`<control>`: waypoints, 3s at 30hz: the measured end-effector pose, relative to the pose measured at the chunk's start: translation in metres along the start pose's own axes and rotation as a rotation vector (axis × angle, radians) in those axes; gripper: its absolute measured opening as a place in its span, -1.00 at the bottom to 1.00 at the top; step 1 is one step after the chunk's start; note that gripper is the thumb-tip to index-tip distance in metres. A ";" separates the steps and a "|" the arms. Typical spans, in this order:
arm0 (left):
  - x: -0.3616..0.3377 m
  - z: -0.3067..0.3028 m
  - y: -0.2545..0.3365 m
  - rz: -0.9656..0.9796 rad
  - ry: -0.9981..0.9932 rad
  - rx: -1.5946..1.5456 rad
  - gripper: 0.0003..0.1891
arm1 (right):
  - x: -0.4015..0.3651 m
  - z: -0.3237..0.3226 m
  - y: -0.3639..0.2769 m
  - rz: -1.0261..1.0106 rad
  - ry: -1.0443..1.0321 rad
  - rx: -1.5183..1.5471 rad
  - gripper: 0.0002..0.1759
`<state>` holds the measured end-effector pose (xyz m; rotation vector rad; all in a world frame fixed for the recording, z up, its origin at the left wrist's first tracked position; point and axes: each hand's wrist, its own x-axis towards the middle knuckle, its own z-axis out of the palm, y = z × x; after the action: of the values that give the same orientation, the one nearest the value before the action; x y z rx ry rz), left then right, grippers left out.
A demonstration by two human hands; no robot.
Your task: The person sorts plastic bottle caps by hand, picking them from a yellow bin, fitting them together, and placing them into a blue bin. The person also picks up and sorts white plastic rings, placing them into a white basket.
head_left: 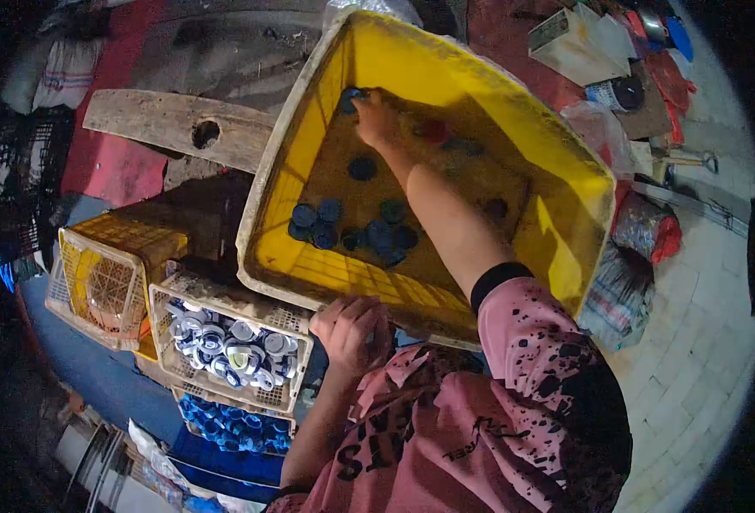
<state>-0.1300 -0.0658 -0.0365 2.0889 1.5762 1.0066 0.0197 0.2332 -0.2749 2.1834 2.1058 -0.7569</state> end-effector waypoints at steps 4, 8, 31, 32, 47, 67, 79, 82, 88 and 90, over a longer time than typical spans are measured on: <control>0.003 0.006 0.000 -0.004 0.036 0.038 -0.74 | 0.012 0.009 0.013 -0.050 0.047 0.027 -0.37; 0.000 0.009 0.001 -0.022 0.041 0.061 -0.74 | 0.013 0.011 0.021 -0.057 0.034 0.219 -0.41; 0.002 0.012 0.004 -0.023 0.061 0.082 -0.82 | -0.111 0.063 0.001 -0.280 0.172 0.191 -0.34; 0.003 0.010 0.005 -0.024 0.060 0.080 -0.83 | -0.107 0.062 0.006 -0.279 0.124 0.238 -0.37; 0.095 -0.030 0.054 -0.332 0.022 -0.633 -0.02 | -0.259 -0.190 -0.018 -0.084 -0.518 1.508 -0.60; 0.078 -0.018 0.110 -0.862 0.071 -1.684 -0.32 | -0.379 -0.231 -0.054 -0.392 0.468 0.899 -0.50; 0.043 -0.046 0.085 -1.047 0.198 -1.680 -0.42 | -0.393 -0.202 -0.080 -0.481 0.408 0.866 -0.19; 0.020 -0.050 0.064 -1.043 0.256 -1.697 -0.39 | -0.373 -0.202 -0.052 -0.620 0.435 0.782 -0.34; 0.011 -0.065 0.074 -0.986 0.374 -1.625 -0.36 | -0.256 -0.044 0.070 0.098 -0.104 0.709 -0.40; 0.001 -0.063 0.069 -1.023 0.394 -1.605 -0.35 | -0.213 0.022 0.105 -0.042 -0.099 0.548 -0.31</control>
<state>-0.1265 -0.0970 0.0522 -0.0013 0.9485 1.4215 0.1170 0.0167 -0.2530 2.2612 2.0806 -1.5681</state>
